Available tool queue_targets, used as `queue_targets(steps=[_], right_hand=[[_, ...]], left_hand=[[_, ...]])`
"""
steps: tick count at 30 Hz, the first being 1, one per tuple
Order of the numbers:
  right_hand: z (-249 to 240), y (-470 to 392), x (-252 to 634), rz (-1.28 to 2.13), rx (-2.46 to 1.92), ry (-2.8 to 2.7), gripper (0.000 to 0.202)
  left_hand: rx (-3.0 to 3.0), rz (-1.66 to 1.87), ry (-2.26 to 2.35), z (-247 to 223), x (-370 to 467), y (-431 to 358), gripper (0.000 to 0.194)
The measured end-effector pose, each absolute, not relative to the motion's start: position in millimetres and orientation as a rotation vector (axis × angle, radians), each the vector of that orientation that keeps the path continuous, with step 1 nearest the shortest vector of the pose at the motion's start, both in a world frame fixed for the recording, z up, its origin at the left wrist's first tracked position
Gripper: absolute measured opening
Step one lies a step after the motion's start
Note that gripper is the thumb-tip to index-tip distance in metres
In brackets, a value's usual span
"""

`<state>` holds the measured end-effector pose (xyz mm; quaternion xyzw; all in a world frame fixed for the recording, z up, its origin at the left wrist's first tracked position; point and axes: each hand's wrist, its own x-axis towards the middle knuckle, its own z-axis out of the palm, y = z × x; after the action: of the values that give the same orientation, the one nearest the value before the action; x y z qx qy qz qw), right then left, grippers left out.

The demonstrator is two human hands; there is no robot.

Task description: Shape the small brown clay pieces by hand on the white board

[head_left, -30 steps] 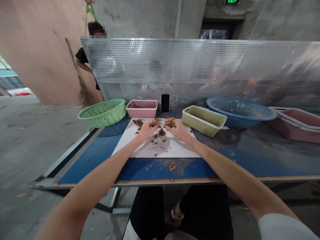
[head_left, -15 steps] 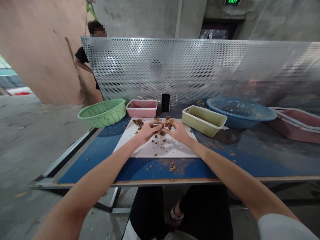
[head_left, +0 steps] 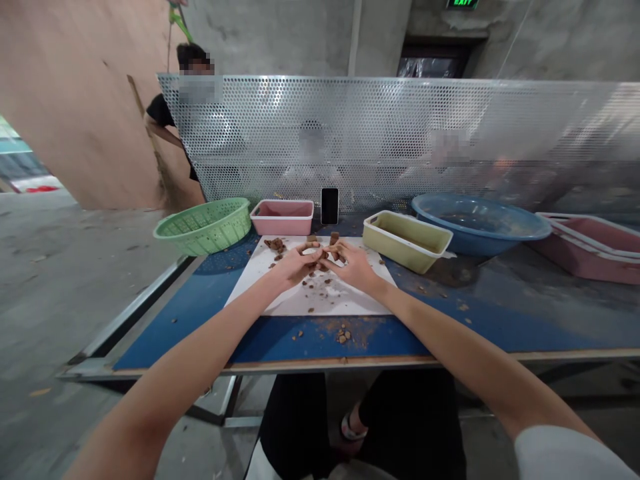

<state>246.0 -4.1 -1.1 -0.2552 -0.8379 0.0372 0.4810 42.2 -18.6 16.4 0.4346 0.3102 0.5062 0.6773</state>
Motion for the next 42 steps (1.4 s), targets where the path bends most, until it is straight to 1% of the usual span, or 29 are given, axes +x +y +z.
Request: queue_targets(steps=[4,7,12,18,23,25,29,31,37,42], right_hand=[[-2.1,-4.5,245.6,0.041,-0.62,-2.061,0.033],[-2.7,-3.6,245.7,0.041,-0.631,-2.071,0.035],[-2.9,-1.6,245.9,0.091,-0.673,-2.077,0.033],[-0.4,-4.5,244.4,0.106,-0.681,-2.022,0.032],[0.8,-6.5,245.2,0.094,-0.674,-2.045,0.031],[1.3,-7.2,245.2,0.097,-0.666,-2.034,0.031],[2.8,-8.9,244.5,0.105,-0.679,-1.987,0.028],[3.7,-9.6,244.6,0.114,-0.678,-1.98,0.027],[5.7,-10.9,245.7,0.147,-0.675,-2.001,0.025],[6.5,-11.4,246.9,0.131,-0.631,-2.032,0.032]], left_hand=[[0.919,1.175,0.715,14.6,45.5,-18.7,0.056],[0.913,1.194,0.732,14.7,46.7,-19.4,0.059],[0.911,1.206,0.735,15.3,47.2,-19.1,0.062],[0.959,1.214,0.759,16.1,46.6,-18.4,0.055],[0.983,1.204,0.785,16.7,46.1,-20.0,0.06],[0.973,1.213,0.796,17.0,47.1,-20.1,0.058],[0.942,1.205,0.755,19.2,49.8,-20.0,0.046],[0.928,1.184,0.706,20.6,50.2,-20.4,0.044],[0.955,1.137,0.59,21.3,46.7,-23.5,0.046],[0.916,1.126,0.616,21.0,45.1,-23.7,0.046]])
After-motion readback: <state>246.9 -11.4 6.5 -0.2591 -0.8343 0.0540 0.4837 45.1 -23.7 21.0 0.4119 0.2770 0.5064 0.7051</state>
